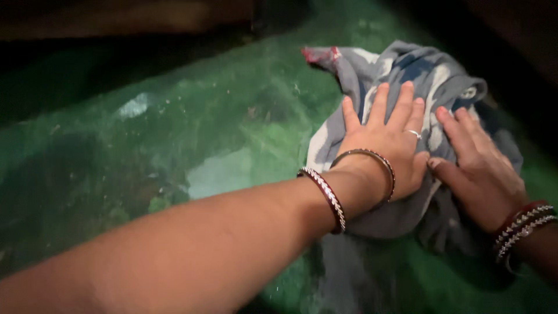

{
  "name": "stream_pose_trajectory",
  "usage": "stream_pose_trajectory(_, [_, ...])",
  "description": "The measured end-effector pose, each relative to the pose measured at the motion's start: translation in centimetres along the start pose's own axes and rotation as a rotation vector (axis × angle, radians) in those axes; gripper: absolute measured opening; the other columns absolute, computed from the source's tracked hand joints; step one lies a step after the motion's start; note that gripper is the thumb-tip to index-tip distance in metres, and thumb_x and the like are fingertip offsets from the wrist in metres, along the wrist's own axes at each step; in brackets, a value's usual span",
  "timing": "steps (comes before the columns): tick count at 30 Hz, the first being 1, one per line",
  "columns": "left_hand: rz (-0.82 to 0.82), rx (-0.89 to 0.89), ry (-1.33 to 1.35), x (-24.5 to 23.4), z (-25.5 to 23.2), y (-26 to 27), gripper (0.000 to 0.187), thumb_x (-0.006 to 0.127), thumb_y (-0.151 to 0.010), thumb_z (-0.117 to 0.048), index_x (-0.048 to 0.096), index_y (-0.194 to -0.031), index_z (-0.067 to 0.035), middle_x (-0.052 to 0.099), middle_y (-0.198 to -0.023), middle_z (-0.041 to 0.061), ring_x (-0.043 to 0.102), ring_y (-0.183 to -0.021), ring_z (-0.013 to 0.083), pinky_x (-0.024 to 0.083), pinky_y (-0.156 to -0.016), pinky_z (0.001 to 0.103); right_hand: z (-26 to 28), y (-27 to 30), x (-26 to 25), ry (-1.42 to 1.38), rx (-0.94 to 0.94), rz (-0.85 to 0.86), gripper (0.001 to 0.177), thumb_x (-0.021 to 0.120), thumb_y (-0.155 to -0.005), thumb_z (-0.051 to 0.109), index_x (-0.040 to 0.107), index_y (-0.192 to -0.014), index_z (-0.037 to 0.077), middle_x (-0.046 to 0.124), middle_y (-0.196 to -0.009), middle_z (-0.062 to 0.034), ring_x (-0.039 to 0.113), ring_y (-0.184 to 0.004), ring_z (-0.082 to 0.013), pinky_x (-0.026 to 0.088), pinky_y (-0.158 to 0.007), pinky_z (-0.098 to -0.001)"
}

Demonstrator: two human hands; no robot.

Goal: The person wipes the floor with a cloth by hand, moving across the room and reaching under furniture.

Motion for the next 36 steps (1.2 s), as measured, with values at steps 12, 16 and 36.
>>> stream_pose_trajectory(12, [0.014, 0.153, 0.011, 1.1, -2.3, 3.4, 0.082, 0.05, -0.089, -0.052, 0.029, -0.153, -0.005, 0.014, -0.163, 0.018, 0.009, -0.15, 0.043, 0.012, -0.11, 0.079, 0.0, 5.6, -0.6, 0.031, -0.057, 0.025, 0.088, 0.062, -0.08, 0.039, 0.03, -0.157, 0.01, 0.027, -0.162, -0.0269, 0.025, -0.15, -0.0423, 0.022, -0.117, -0.0477])
stream_pose_trajectory(16, [-0.027, 0.133, 0.007, 1.2, -1.8, 1.6, 0.081, 0.052, -0.089, -0.051, 0.031, -0.153, -0.005, 0.017, -0.164, 0.017, 0.013, -0.152, 0.0414, 0.015, -0.111, 0.078, -1.4, 3.6, -0.6, 0.035, -0.082, 0.011, 0.09, 0.064, -0.079, 0.041, 0.031, -0.157, 0.012, 0.03, -0.161, -0.0261, 0.026, -0.151, -0.0412, 0.023, -0.117, -0.0477])
stream_pose_trajectory(36, [0.061, 0.15, 0.098, 1.2, -6.0, 4.2, 0.075, 0.049, -0.089, -0.045, 0.03, -0.153, -0.01, 0.014, -0.165, 0.01, 0.008, -0.151, 0.0435, 0.007, -0.113, 0.077, -3.9, 10.6, 0.4, 0.117, 0.083, -0.05, 0.1, 0.069, -0.075, 0.041, 0.035, -0.164, 0.011, 0.031, -0.161, -0.0353, 0.026, -0.153, -0.0475, 0.023, -0.12, -0.0513])
Point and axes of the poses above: each hand's wrist, its own y-axis away from the middle knuckle, its own x-axis out of the palm, z = x × y, the point moved 5 cm from there along -y, towards the middle knuckle
